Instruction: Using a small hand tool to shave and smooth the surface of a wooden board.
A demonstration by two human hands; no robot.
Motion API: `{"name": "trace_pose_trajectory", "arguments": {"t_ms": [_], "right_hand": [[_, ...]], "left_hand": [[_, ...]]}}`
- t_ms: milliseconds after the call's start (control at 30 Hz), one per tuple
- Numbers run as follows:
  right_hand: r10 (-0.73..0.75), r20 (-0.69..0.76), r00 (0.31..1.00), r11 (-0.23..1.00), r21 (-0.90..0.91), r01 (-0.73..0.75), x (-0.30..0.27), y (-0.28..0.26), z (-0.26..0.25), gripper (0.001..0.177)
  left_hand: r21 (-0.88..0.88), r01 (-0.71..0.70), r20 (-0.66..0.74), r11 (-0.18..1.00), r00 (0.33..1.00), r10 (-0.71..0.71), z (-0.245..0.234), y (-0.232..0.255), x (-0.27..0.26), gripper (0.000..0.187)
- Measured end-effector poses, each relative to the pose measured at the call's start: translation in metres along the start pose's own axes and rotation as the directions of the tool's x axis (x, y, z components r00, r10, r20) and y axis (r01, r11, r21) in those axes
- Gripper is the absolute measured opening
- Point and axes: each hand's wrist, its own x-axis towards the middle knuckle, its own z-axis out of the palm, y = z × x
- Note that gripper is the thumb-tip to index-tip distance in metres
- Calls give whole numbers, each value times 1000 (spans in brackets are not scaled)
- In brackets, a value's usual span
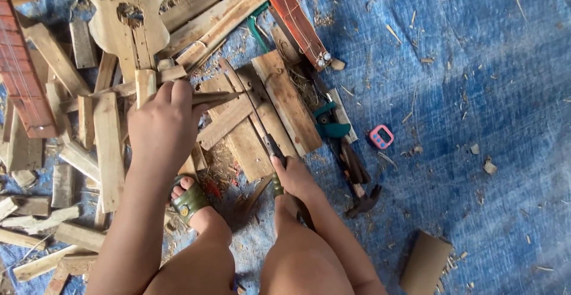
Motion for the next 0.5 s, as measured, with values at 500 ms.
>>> {"name": "trace_pose_trajectory", "arguments": {"t_ms": [500], "right_hand": [[100, -52, 994, 986, -128, -106, 2, 14, 14, 74]], "left_hand": [[-270, 218, 14, 938, 975, -223, 16, -14, -22, 46]]}}
